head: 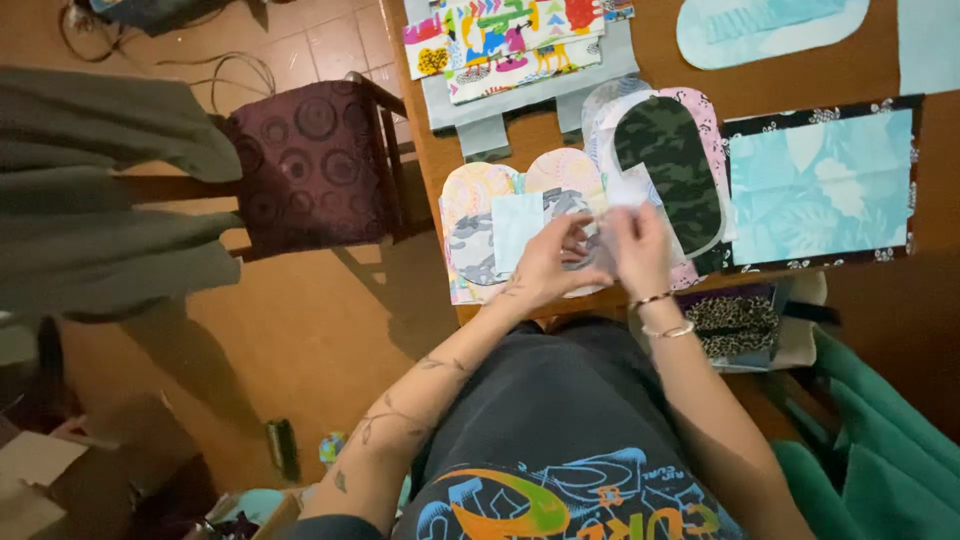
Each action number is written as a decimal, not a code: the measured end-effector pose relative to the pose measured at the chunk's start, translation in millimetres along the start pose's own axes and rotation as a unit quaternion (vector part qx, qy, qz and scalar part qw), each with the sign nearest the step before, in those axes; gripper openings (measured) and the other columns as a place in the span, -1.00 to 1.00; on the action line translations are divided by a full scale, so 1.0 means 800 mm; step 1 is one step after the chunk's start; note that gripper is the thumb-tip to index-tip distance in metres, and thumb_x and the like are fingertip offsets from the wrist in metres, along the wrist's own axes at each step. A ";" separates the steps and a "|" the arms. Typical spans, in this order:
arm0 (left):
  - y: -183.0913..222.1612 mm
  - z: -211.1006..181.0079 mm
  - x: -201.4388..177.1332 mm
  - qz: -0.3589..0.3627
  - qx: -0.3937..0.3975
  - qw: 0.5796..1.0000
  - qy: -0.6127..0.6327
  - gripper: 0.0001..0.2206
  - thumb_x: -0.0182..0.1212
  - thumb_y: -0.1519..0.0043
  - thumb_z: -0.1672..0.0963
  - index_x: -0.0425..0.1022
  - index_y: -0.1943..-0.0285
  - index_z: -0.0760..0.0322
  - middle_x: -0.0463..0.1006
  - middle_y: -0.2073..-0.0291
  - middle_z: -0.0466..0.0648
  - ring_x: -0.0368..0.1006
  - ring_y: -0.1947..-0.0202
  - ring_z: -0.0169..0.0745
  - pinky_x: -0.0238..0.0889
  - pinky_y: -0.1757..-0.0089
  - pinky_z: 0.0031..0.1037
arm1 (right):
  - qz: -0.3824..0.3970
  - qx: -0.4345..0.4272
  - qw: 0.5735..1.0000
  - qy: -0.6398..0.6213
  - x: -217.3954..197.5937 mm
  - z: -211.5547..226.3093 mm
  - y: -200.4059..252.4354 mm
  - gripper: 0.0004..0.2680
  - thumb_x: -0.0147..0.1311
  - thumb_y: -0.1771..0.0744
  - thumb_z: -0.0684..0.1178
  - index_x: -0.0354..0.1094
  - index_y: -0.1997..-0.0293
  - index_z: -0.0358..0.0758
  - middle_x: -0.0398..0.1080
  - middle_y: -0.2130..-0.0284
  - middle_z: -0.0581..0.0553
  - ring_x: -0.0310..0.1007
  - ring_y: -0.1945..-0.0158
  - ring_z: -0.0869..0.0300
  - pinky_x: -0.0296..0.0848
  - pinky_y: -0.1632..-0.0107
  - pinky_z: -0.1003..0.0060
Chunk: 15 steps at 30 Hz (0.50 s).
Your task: Organizing and sorting various fabric pieces and patterns on a work table
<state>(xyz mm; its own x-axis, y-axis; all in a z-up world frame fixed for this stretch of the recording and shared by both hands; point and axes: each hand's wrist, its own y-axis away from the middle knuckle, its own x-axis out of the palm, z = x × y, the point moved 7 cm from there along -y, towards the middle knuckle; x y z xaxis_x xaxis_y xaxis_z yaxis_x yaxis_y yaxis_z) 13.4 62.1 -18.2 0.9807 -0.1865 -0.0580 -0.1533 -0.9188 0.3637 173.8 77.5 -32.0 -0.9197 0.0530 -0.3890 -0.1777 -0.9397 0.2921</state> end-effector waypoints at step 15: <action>0.031 0.100 -0.150 -0.162 -0.104 0.981 -0.034 -0.39 0.47 -0.10 0.08 0.36 -0.31 0.39 0.50 0.01 0.33 0.55 0.02 0.23 0.46 0.01 -0.20 | -0.018 -0.089 0.993 0.075 0.014 -0.003 -0.019 -0.73 0.17 -0.29 -0.29 0.35 -0.10 -0.34 0.43 0.19 -0.37 0.52 0.15 -0.14 0.52 0.13 0.16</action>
<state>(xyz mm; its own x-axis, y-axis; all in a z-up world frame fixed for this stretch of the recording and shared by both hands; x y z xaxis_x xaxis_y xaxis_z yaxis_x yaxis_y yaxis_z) -118.1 33.8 -76.3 0.9625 0.0734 -0.2612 0.1992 -0.8445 0.4970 167.3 91.9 -43.0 -0.8489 0.0487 -0.5263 -0.1325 -0.9836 0.1226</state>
